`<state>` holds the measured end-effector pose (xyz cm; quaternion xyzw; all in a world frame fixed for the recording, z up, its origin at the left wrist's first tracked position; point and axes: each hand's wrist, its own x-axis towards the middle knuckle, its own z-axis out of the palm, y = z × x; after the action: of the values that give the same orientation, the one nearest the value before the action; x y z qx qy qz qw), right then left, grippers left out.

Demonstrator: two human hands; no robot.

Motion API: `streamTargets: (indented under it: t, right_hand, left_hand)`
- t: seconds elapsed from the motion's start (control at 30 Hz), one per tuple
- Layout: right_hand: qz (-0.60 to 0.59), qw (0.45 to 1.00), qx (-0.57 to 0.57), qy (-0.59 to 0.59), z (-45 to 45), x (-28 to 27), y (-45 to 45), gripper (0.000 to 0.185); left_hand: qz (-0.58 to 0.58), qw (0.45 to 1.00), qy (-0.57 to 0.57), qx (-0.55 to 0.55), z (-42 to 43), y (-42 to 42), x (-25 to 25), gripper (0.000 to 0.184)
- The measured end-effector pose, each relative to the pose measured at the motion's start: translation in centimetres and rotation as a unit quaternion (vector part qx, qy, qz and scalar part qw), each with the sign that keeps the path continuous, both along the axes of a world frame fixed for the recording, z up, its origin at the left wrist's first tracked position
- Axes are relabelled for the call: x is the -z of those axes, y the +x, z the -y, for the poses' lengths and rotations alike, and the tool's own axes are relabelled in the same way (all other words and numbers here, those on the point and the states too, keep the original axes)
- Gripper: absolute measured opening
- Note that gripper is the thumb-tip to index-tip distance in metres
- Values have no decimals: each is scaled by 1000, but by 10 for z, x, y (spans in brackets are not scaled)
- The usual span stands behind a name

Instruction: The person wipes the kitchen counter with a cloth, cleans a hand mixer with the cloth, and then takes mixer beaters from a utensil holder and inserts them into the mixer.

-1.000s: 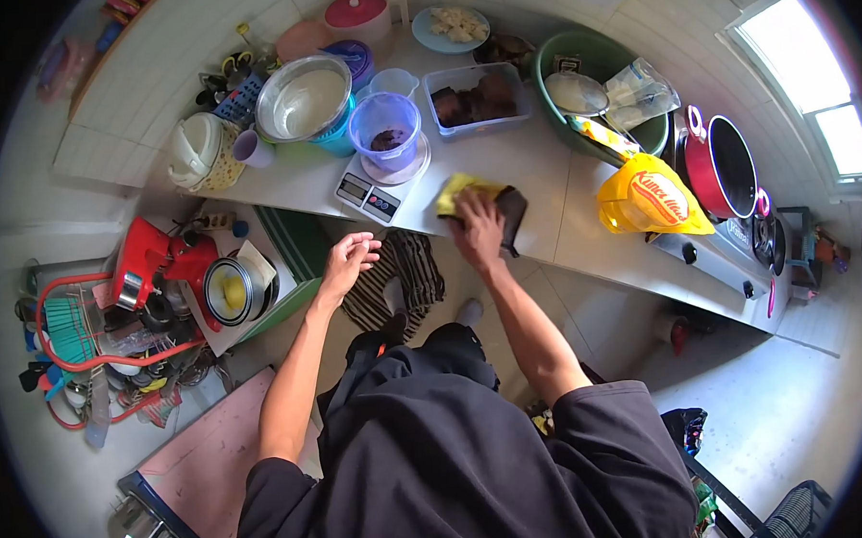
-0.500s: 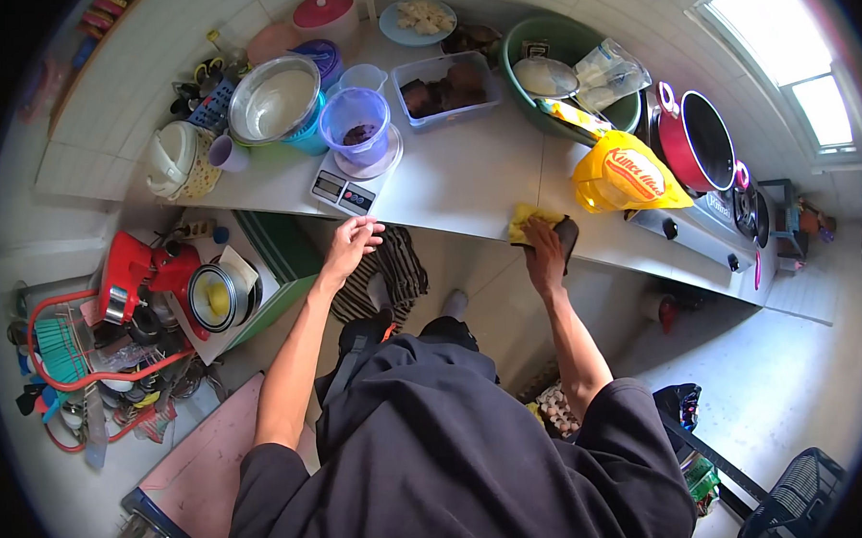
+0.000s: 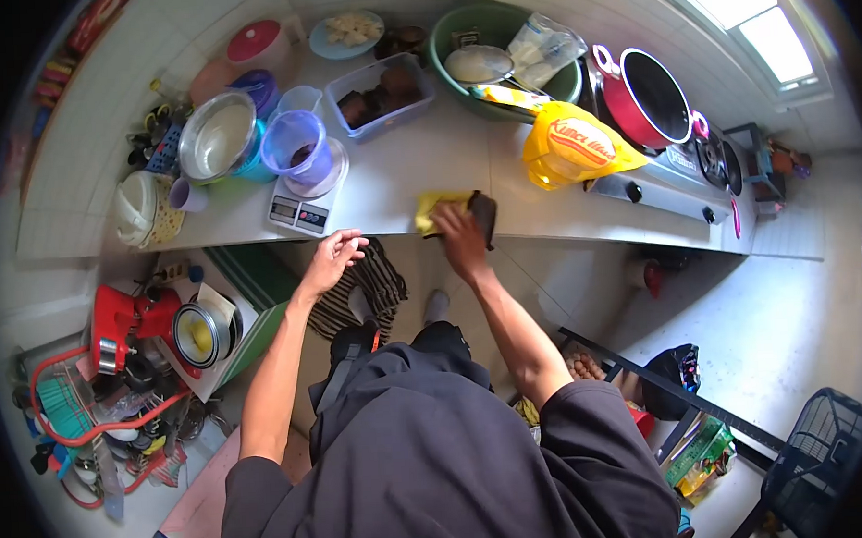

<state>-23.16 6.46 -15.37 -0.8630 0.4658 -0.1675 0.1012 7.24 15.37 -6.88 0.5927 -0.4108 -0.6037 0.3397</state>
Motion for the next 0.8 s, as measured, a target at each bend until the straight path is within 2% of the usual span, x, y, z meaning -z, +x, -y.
streamTargets:
  t: [0.1, 0.17, 0.23, 0.27, 0.37, 0.43, 0.47, 0.53, 0.57, 0.67, 0.73, 0.8]
  right_hand:
    - [-26, 997, 64, -17, 26, 5, -75, 49]
    - [15, 994, 105, -5, 35, 4, -127, 52]
    - [2, 991, 131, -11, 46, 9, -182, 53]
    - [-17, 983, 179, 33, 46, -5, -201, 54]
    - [-29, 960, 272, 54, 49, -3, -242, 52]
    - [-57, 946, 309, 80, 53, -16, -236, 49]
    - [-111, 932, 339, 69, 55, -15, -221, 44]
    - [-123, 921, 369, 33, 54, -10, -178, 41]
    - [-114, 930, 348, 15, 54, -9, -157, 39]
    - [-129, 950, 282, -39, 55, 2, -96, 37]
    - [-115, 971, 208, -9, 45, 4, -58, 37]
    - [-63, 987, 149, -27, 28, -5, -25, 34]
  left_hand:
    - [-7, 1000, -7, 20, 18, -19, -1, 41]
    - [-13, 999, -12, 36, 24, -37, -4, 39]
    - [-17, 999, -14, 50, 30, -55, -1, 37]
    - [-19, 998, -17, 55, 33, -64, 1, 37]
    - [-27, 998, -25, 45, 32, -86, 0, 35]
    - [-28, 999, -28, 37, 31, -95, 3, 34]
    - [-29, 998, -24, 41, 29, -97, 6, 36]
    - [-26, 999, -13, 46, 23, -100, 4, 41]
    - [-32, 999, -26, 17, 18, -103, 6, 36]
    - [-32, 999, -15, -5, 10, -105, 3, 37]
    - [-31, 999, -9, -29, 5, -106, 4, 39]
    - [-31, 998, -8, -60, 1, -107, 3, 40]
